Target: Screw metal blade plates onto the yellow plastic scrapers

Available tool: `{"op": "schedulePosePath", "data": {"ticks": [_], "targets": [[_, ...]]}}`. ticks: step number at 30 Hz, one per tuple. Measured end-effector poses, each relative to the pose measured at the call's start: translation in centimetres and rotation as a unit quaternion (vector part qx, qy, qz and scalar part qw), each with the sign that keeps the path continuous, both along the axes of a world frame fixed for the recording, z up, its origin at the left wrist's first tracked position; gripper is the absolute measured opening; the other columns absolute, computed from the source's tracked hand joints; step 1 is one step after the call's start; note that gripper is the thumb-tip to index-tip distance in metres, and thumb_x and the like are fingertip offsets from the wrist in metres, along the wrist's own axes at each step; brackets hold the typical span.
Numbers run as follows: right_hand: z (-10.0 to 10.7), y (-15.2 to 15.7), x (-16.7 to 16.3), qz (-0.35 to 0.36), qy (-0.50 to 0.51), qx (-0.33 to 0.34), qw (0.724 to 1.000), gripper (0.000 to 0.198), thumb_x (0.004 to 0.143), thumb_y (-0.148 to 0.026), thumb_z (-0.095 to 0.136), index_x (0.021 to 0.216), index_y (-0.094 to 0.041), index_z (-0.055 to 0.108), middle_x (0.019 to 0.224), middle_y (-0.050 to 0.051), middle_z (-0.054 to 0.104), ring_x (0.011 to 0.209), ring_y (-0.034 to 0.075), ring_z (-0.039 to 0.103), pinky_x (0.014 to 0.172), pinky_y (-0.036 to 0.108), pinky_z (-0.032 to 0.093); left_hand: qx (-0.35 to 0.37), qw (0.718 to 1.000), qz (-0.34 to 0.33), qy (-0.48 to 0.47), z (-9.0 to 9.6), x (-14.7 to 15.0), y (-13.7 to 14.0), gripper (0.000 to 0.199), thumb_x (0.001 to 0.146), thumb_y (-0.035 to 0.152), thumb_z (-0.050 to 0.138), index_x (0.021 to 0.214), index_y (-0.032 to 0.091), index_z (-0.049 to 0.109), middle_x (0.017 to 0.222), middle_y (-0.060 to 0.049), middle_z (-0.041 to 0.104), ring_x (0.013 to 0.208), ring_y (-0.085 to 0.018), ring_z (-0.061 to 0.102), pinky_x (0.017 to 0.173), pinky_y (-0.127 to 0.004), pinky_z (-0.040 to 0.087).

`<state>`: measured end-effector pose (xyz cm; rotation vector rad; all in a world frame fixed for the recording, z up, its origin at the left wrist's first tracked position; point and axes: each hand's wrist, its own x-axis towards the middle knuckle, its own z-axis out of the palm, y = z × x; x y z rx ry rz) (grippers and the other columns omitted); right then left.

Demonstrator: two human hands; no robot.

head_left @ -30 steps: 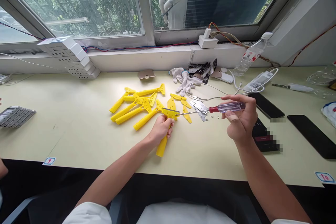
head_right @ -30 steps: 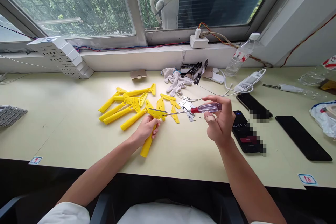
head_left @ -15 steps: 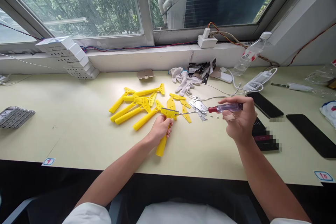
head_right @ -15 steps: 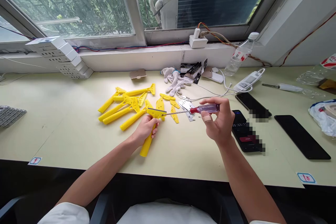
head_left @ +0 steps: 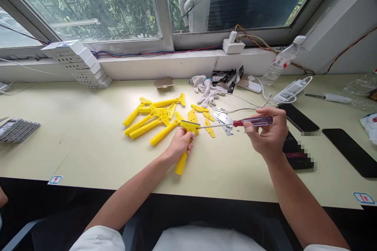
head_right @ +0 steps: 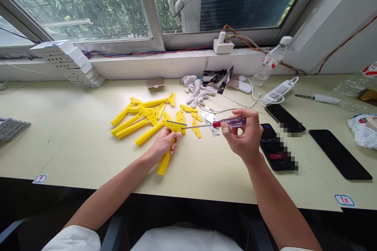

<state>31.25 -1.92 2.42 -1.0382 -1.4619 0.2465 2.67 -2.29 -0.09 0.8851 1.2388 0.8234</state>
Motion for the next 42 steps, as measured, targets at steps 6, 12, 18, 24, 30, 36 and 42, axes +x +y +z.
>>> {"op": "schedulePosePath", "data": {"ticks": [6,12,18,24,30,36,42], "targets": [[0.1,0.0,0.1,0.02,-0.001,-0.007,1.0,0.043,0.081,-0.027,0.085,0.117,-0.027,0.06,0.098,0.003,0.068,0.081,0.022,0.071,0.062,0.035,0.059,0.004,1.0,0.0,-0.001,0.0,0.0,0.0,0.016,0.086,0.02,0.065,0.09,0.022,0.049,0.081,0.003,0.052,0.047,-0.006,0.042,0.035,-0.021,0.037],[0.3,0.0,-0.1,0.157,0.045,-0.007,0.987,0.05,0.087,-0.019,0.079,0.128,-0.033,0.055,0.124,0.006,0.07,0.101,0.026,0.077,0.064,0.036,0.065,0.006,1.0,-0.001,-0.002,0.1,0.0,0.0,0.017,0.087,0.021,0.066,0.09,0.022,0.049,0.08,0.003,0.052,0.047,-0.006,0.041,0.035,-0.021,0.037],[0.1,-0.2,-0.2,0.19,0.054,-0.013,0.98,0.051,0.088,-0.018,0.082,0.128,-0.032,0.054,0.117,0.005,0.073,0.094,0.025,0.079,0.065,0.037,0.068,0.012,1.0,0.002,-0.001,0.0,-0.1,0.0,0.017,0.087,0.022,0.066,0.087,0.022,0.049,0.079,0.003,0.051,0.048,-0.006,0.042,0.036,-0.02,0.037],[-0.6,0.2,0.4,0.104,0.02,-0.006,0.994,0.053,0.082,-0.031,0.091,0.121,-0.031,0.056,0.105,0.002,0.073,0.09,0.025,0.079,0.073,0.041,0.066,0.016,1.0,0.0,-0.007,-0.1,-0.2,0.0,0.02,0.088,0.026,0.069,0.087,0.022,0.049,0.078,0.003,0.052,0.047,-0.006,0.042,0.037,-0.019,0.037],[-0.1,0.0,0.6,-0.01,-0.037,-0.012,0.999,0.048,0.077,-0.05,0.094,0.103,-0.028,0.06,0.084,0.001,0.067,0.065,0.02,0.066,0.052,0.034,0.053,0.01,1.0,-0.006,-0.002,-0.1,-0.2,0.0,0.019,0.087,0.024,0.068,0.087,0.022,0.049,0.08,0.002,0.054,0.047,-0.006,0.042,0.036,-0.02,0.037],[0.6,-0.5,-0.3,-0.03,-0.03,0.009,0.999,0.042,0.078,-0.045,0.094,0.092,-0.026,0.059,0.077,-0.001,0.064,0.057,0.015,0.059,0.047,0.03,0.047,0.007,1.0,-0.006,-0.001,-0.1,-0.2,0.1,0.018,0.087,0.023,0.067,0.087,0.022,0.049,0.082,0.001,0.054,0.048,-0.006,0.042,0.036,-0.02,0.037],[0.8,-0.5,-0.6,-0.056,-0.002,-0.028,0.998,0.042,0.075,-0.043,0.096,0.09,-0.024,0.062,0.075,-0.002,0.063,0.057,0.015,0.06,0.046,0.03,0.047,0.003,1.0,-0.005,0.003,0.0,-0.1,0.0,0.017,0.087,0.021,0.065,0.09,0.022,0.049,0.083,0.002,0.054,0.047,-0.006,0.042,0.036,-0.02,0.037]]}}
